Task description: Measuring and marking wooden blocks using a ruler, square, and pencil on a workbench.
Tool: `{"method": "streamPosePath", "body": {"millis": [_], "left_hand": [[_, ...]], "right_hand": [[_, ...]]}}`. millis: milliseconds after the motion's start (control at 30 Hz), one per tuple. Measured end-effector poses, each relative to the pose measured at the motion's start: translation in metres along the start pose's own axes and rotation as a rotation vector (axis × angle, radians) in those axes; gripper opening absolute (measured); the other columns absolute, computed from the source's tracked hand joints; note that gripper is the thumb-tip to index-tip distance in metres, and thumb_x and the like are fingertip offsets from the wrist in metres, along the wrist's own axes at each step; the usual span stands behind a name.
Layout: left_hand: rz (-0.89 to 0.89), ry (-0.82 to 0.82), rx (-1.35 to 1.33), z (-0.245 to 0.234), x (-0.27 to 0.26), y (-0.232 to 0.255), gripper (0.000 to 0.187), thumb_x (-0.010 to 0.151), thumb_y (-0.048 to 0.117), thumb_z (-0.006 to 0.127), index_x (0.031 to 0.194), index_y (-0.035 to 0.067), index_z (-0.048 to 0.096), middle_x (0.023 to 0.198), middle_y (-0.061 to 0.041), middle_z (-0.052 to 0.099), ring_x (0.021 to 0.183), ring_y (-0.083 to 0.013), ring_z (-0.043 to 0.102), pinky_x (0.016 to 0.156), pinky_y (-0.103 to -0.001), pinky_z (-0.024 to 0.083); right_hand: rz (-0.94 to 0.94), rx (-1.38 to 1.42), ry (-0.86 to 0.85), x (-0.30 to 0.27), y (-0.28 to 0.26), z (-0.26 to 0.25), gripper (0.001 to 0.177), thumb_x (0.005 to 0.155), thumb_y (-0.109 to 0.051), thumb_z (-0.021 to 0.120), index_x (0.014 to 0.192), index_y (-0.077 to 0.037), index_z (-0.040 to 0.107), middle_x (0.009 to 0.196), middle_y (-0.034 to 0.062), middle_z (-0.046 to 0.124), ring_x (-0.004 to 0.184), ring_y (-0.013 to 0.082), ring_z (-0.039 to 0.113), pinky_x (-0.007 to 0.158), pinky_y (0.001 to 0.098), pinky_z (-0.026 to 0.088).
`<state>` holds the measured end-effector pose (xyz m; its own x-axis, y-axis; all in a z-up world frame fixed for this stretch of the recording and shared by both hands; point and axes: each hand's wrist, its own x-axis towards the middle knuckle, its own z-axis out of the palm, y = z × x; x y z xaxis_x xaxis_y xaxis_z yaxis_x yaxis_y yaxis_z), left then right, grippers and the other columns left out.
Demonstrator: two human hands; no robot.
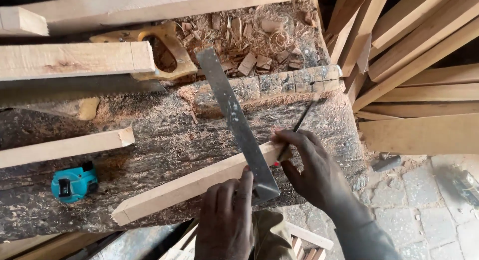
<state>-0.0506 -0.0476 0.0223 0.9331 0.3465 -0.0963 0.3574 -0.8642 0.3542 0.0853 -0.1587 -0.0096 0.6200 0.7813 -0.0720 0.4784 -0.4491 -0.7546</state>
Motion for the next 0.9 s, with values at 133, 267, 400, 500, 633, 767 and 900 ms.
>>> {"method": "streamPosePath", "body": {"millis": [133, 267, 400, 500, 633, 767, 900], "left_hand": [[0.119, 0.101, 0.046, 0.001, -0.002, -0.003, 0.05, 0.072, 0.003, 0.052, 0.12, 0.009, 0.04, 0.076, -0.008, 0.051, 0.076, -0.0267, 0.049, 0.066, -0.036, 0.043], [0.25, 0.069, -0.114, -0.001, 0.002, -0.012, 0.048, 0.067, 0.001, 0.057, 0.113, 0.014, 0.047, 0.073, -0.007, 0.044, 0.067, -0.0256, 0.046, 0.051, -0.036, 0.041], [0.531, 0.123, -0.075, -0.002, 0.008, -0.023, 0.026, 0.083, 0.017, 0.058, 0.106, 0.009, 0.051, 0.08, -0.008, 0.047, 0.081, -0.024, 0.049, 0.069, -0.035, 0.042], [0.704, 0.076, -0.168, -0.004, 0.018, -0.033, 0.019, 0.084, 0.014, 0.055, 0.101, 0.005, 0.053, 0.097, -0.013, 0.049, 0.098, -0.0288, 0.048, 0.08, -0.038, 0.043], [0.836, -0.057, -0.033, -0.002, 0.022, -0.041, 0.026, 0.086, 0.016, 0.046, 0.111, 0.009, 0.05, 0.127, -0.011, 0.04, 0.113, -0.0349, 0.041, 0.086, -0.044, 0.04], [0.872, -0.069, 0.045, 0.001, 0.028, -0.04, 0.034, 0.087, 0.023, 0.042, 0.116, 0.005, 0.047, 0.121, -0.013, 0.041, 0.096, -0.0323, 0.047, 0.076, -0.045, 0.044], [0.882, -0.1, 0.082, 0.003, 0.026, -0.042, 0.042, 0.085, 0.028, 0.043, 0.122, 0.008, 0.043, 0.128, -0.011, 0.035, 0.103, -0.0315, 0.044, 0.076, -0.044, 0.043]], "right_hand": [[0.121, 0.0, -0.031, -0.017, -0.002, 0.0, 0.052, 0.06, 0.0, 0.066, 0.105, -0.013, 0.043, 0.101, 0.0075, 0.056, 0.086, 0.0247, 0.059, 0.069, 0.0357, 0.054], [0.203, 0.067, -0.057, -0.036, -0.009, 0.006, 0.055, 0.061, -0.002, 0.068, 0.105, -0.01, 0.036, 0.101, 0.0052, 0.061, 0.084, 0.0207, 0.064, 0.071, 0.0271, 0.058], [0.221, 0.355, 0.09, -0.04, -0.013, 0.013, 0.04, 0.067, -0.003, 0.063, 0.1, -0.002, 0.042, 0.097, 0.0103, 0.057, 0.087, 0.0168, 0.059, 0.078, 0.0244, 0.05], [0.244, 0.423, 0.12, -0.043, -0.01, 0.015, 0.039, 0.067, 0.0, 0.062, 0.101, 0.0, 0.041, 0.098, 0.0122, 0.054, 0.091, 0.018, 0.057, 0.084, 0.0255, 0.047], [0.242, 0.424, 0.119, -0.045, -0.008, 0.016, 0.039, 0.067, 0.002, 0.062, 0.101, 0.0, 0.041, 0.096, 0.0125, 0.054, 0.089, 0.0183, 0.058, 0.082, 0.0247, 0.048], [0.216, 0.42, 0.091, -0.042, -0.012, 0.01, 0.037, 0.07, -0.004, 0.062, 0.1, 0.001, 0.04, 0.097, 0.0139, 0.055, 0.089, 0.0196, 0.06, 0.082, 0.0256, 0.051], [0.211, 0.437, 0.042, -0.045, -0.013, 0.004, 0.038, 0.071, -0.003, 0.059, 0.102, 0.001, 0.038, 0.101, 0.0153, 0.052, 0.096, 0.0219, 0.057, 0.089, 0.0283, 0.046]]}}
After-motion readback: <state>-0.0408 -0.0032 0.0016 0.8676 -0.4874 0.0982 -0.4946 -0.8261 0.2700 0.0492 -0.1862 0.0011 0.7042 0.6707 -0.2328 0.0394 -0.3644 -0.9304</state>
